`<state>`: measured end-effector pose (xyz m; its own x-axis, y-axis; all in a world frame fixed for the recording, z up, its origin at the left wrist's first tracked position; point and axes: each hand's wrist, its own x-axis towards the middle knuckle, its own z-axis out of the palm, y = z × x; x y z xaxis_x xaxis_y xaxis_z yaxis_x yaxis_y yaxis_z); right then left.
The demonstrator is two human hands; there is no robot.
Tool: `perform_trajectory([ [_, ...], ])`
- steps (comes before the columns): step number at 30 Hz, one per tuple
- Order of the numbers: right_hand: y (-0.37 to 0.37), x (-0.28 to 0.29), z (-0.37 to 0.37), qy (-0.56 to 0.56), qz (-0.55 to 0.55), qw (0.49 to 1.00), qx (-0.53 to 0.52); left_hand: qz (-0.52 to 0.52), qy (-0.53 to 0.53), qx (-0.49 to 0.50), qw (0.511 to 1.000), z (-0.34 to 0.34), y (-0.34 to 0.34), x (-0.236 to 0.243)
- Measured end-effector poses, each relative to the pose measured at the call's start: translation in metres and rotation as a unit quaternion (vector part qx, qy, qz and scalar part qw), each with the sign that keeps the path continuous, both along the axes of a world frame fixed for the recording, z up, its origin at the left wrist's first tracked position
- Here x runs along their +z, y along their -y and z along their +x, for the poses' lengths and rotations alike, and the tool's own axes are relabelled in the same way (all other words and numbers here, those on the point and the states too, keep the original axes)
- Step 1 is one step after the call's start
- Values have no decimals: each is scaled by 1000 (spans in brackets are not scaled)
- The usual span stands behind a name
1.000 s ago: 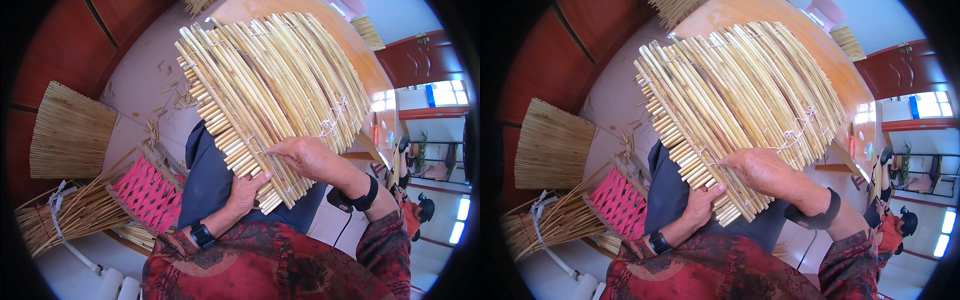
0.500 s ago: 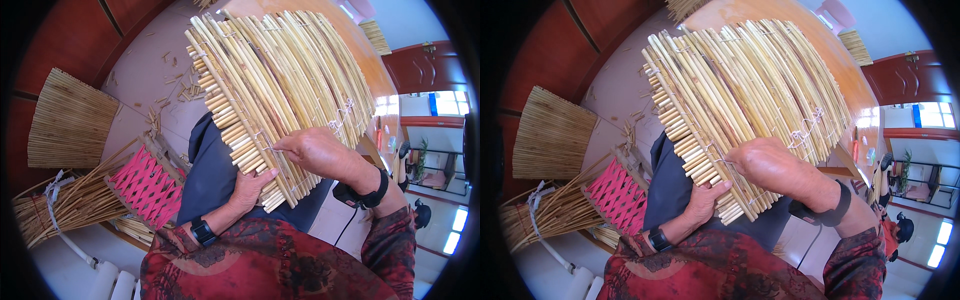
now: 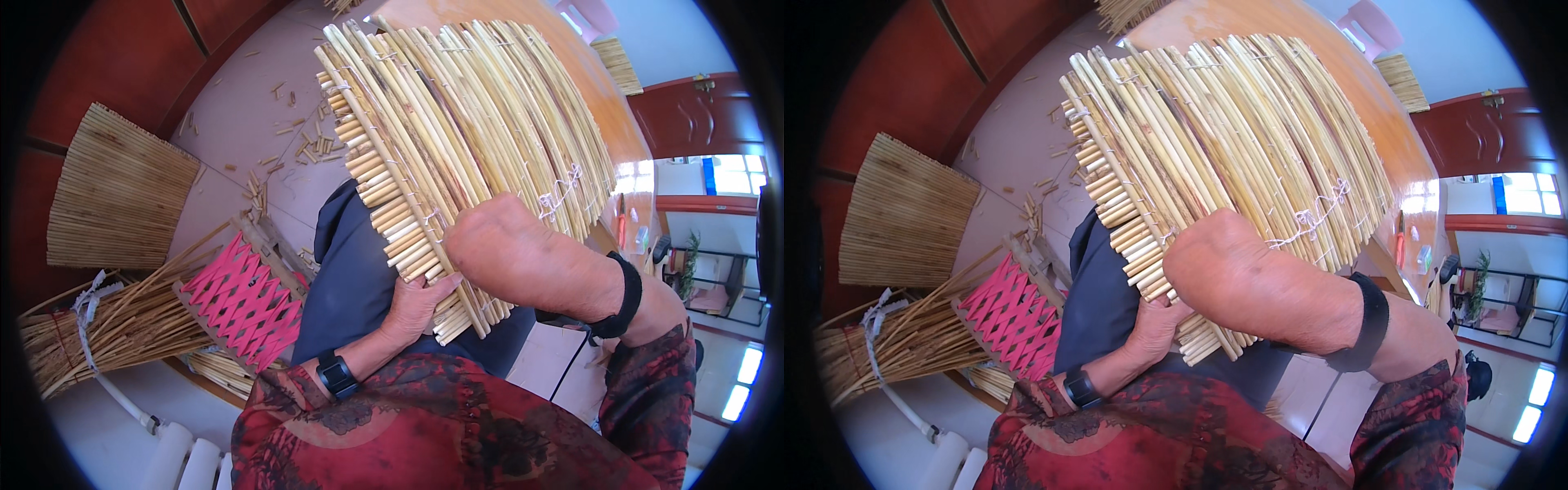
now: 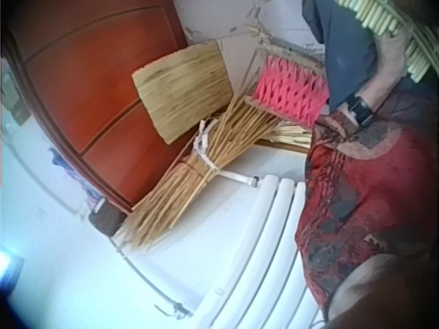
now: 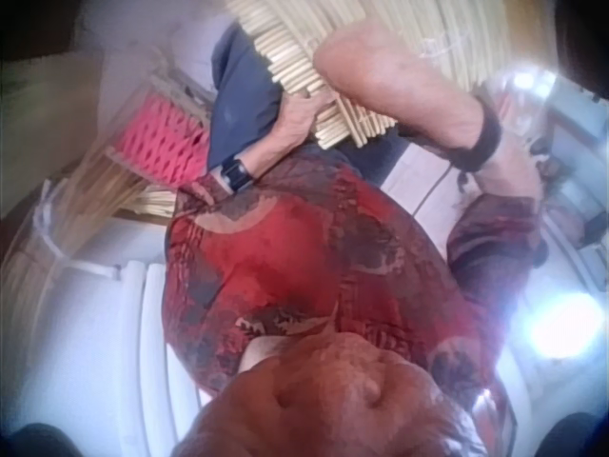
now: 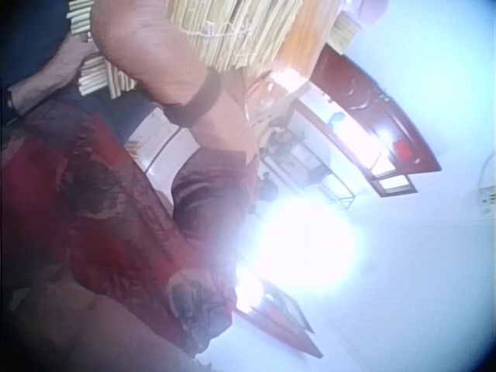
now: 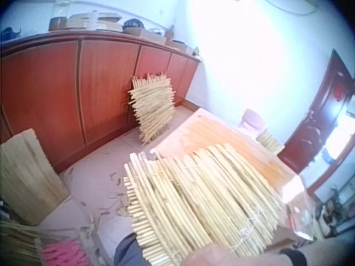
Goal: The person weaves a straw mat by threading string through bundles of straw by hand and using scissors to cut the string.
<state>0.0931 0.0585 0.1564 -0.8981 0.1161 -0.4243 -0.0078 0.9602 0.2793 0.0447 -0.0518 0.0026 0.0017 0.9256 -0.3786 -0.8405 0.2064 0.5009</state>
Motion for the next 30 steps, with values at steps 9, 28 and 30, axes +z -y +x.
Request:
perform_trajectory([
  [9,-5,-25,-3,-25,-132,988,-79,15,-27,5,1000,2,0,-7],
  [28,10,-4,-7,-4,-50,989,-141,-11,-10,23,1000,-27,10,2],
  [30,13,2,-13,2,-51,989,-142,-3,-50,28,998,-28,7,3],
])
